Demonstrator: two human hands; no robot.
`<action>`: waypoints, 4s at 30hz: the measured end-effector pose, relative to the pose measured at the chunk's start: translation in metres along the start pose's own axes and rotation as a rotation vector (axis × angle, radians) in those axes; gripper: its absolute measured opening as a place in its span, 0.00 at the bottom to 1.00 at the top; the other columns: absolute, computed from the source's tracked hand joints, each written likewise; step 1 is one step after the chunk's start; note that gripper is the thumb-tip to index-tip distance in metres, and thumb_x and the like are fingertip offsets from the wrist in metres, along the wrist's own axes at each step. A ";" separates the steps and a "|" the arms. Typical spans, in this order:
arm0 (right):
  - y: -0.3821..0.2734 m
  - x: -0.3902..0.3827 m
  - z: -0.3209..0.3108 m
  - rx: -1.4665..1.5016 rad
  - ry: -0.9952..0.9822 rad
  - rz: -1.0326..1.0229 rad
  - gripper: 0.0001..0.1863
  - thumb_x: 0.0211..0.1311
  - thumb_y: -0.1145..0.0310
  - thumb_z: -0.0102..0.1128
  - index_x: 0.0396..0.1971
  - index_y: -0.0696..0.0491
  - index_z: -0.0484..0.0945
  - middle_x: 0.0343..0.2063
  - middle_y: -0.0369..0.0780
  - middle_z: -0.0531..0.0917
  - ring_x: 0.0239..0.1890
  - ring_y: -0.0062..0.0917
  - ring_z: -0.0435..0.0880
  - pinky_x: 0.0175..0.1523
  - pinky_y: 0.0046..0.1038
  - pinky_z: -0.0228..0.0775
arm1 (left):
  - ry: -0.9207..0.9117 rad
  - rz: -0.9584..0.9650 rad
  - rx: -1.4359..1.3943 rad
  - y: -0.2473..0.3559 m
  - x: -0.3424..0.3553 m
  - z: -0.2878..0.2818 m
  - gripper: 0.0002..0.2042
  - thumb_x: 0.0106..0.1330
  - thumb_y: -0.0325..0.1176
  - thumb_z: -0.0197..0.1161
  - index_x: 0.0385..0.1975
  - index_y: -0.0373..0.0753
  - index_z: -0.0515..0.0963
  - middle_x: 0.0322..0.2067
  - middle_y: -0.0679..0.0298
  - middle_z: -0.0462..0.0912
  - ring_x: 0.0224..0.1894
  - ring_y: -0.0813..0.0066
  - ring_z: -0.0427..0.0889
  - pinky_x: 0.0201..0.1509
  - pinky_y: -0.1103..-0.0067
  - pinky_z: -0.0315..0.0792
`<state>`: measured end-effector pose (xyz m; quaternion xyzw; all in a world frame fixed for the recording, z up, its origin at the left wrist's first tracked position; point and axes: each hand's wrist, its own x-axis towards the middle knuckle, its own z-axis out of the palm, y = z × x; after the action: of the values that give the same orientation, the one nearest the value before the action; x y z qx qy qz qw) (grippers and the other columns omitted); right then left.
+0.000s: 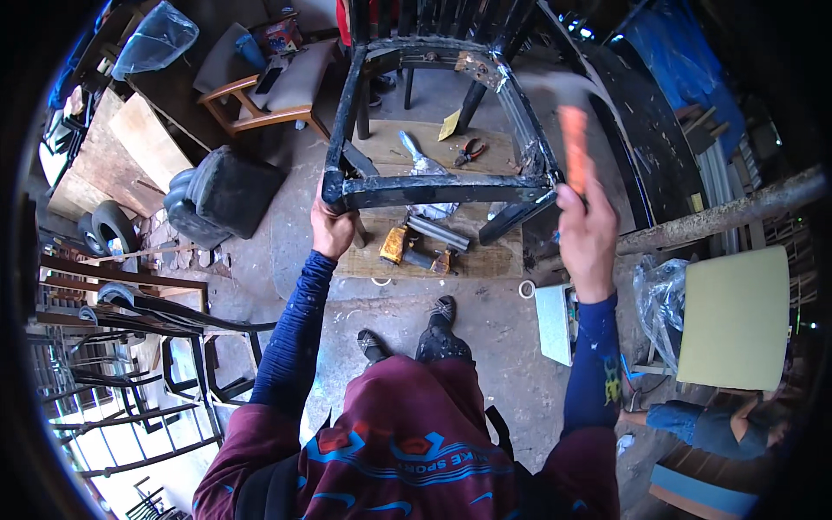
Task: Repairing the frame of a wooden chair using a hammer, pliers, and other tools.
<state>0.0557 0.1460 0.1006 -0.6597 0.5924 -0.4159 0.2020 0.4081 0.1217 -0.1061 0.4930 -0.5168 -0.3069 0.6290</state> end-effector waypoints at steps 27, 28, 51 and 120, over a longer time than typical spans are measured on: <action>-0.062 -0.012 0.107 -0.401 -0.415 -0.484 0.34 0.64 0.82 0.58 0.70 0.46 0.70 0.35 0.49 0.82 0.34 0.44 0.84 0.38 0.42 0.75 | 0.043 -0.026 -0.026 0.014 0.000 0.001 0.46 0.50 0.11 0.61 0.76 0.37 0.57 0.51 0.58 0.83 0.52 0.75 0.82 0.58 0.78 0.74; -0.060 -0.011 0.107 -0.272 -0.304 -0.489 0.29 0.64 0.78 0.60 0.66 0.49 0.73 0.32 0.50 0.82 0.34 0.48 0.85 0.37 0.45 0.76 | 0.015 -0.029 0.025 0.015 0.000 -0.001 0.48 0.51 0.11 0.62 0.77 0.38 0.53 0.51 0.58 0.83 0.51 0.74 0.83 0.57 0.78 0.76; -0.021 0.076 0.218 0.475 -0.379 -0.107 0.10 0.66 0.70 0.64 0.38 0.60 0.76 0.27 0.49 0.83 0.32 0.41 0.87 0.39 0.37 0.75 | 0.183 -0.784 -0.004 0.091 0.069 0.005 0.23 0.76 0.53 0.59 0.45 0.35 0.83 0.35 0.69 0.84 0.36 0.82 0.79 0.44 0.82 0.73; 0.179 0.001 0.200 0.192 -0.352 -0.425 0.24 0.67 0.74 0.55 0.63 0.53 0.77 0.45 0.45 0.87 0.41 0.39 0.86 0.46 0.36 0.79 | 0.365 -0.751 0.018 0.072 0.063 0.003 0.30 0.59 0.32 0.60 0.63 0.24 0.73 0.61 0.48 0.79 0.66 0.63 0.75 0.74 0.72 0.61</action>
<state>0.1037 0.0611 -0.1492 -0.8090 0.3549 -0.3819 0.2716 0.4140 0.0882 -0.0165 0.6990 -0.1837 -0.4179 0.5505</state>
